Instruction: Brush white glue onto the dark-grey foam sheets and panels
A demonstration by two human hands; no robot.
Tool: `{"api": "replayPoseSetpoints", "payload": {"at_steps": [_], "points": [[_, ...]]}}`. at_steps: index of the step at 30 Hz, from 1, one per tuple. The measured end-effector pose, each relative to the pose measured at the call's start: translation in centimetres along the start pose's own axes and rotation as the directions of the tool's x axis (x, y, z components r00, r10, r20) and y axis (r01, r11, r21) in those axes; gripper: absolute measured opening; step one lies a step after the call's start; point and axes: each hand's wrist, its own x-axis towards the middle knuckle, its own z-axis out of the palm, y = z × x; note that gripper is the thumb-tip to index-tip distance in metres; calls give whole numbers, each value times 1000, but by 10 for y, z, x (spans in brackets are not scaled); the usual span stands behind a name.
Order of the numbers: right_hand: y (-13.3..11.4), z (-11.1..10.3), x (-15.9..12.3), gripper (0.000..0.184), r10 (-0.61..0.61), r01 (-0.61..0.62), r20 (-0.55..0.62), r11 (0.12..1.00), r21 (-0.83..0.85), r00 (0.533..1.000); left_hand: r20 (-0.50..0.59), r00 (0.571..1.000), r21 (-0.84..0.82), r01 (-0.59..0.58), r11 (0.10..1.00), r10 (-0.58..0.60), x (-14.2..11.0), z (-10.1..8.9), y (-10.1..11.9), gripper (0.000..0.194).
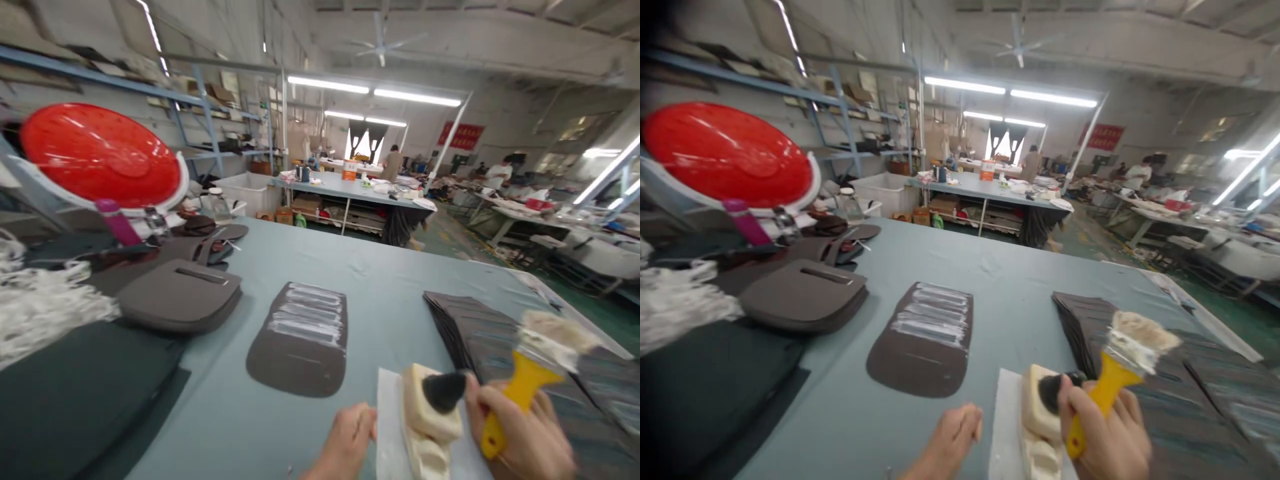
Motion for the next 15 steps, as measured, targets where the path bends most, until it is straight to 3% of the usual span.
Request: {"api": "replayPoseSetpoints", "payload": {"at_steps": [2,4,6,8,11,15], "points": [[-62,53,15,6,4,-16,100,993,118,995,-128,992,0,5,1000,-5,7,-68,-20,41],[-106,113,16,9,61,-107,260,980,168,964,-256,966,48,51,998,-37,20,-129,-44,35],[-134,172,8,7,185,-269,451,954,129,873,-372,927,156,119,981,-53,40,-182,-71,33],[-148,225,-5,7,342,-432,576,901,23,743,-442,891,261,234,937,-100,63,-227,-98,31],[-156,283,-18,12,539,-595,614,792,-136,577,-500,852,334,357,872,-156,101,-277,-129,33],[-162,331,-18,13,640,-679,595,705,-204,486,-533,825,381,434,817,-189,148,-317,-151,40]]}}
